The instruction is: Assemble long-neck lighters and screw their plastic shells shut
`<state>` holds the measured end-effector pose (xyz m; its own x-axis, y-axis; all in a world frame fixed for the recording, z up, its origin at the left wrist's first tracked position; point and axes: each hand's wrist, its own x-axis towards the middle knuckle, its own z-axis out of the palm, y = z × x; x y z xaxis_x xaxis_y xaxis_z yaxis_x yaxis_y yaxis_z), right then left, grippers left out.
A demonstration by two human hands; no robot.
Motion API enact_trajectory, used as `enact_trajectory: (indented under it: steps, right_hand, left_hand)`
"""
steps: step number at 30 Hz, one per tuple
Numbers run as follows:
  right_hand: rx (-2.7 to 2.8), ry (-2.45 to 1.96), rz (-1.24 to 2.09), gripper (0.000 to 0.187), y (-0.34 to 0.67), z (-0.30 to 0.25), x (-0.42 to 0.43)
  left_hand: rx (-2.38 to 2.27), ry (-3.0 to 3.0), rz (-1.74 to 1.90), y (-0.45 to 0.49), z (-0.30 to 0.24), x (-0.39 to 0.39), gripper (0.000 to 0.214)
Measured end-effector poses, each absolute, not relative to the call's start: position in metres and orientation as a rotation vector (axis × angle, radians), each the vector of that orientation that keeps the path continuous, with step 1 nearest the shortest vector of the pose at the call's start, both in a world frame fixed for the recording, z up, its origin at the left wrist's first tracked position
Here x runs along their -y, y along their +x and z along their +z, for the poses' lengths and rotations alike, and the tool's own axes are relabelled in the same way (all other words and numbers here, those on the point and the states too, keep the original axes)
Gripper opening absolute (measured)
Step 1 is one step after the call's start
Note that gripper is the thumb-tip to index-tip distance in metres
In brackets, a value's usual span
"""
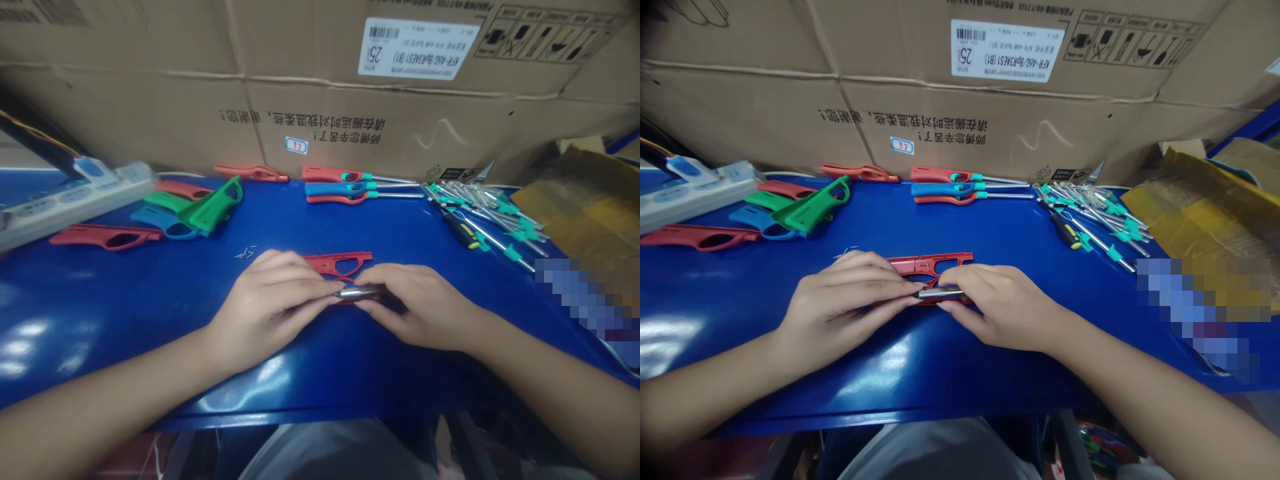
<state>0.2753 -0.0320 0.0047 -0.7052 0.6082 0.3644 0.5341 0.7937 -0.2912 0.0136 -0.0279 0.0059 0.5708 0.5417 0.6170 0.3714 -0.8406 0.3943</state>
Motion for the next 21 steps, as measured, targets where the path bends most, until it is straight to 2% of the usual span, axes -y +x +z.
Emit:
enact_trajectory:
  steps: [4, 10, 21]
  right_hand:
    - [2.555, -0.875, 0.185, 0.013, 0.2746, 0.0054, 0.0322]
    - [2.602, -0.804, 0.101, 0.022, 0.2745, 0.0061, 0.0307]
    - [2.619, -0.804, 0.04, 0.025, 0.2731, 0.0037, 0.0328]
  left_hand:
    - [-0.746, 2.58, 1.121, 0.0134, 0.0054, 0.0279, 0.017]
    - [-0.739, 2.577, 1.116, 0.0131, 0.0043, 0.0287, 0.018]
    - [-0.723, 2.535, 1.107, 0.0158, 0.0041, 0.0273, 0.015]
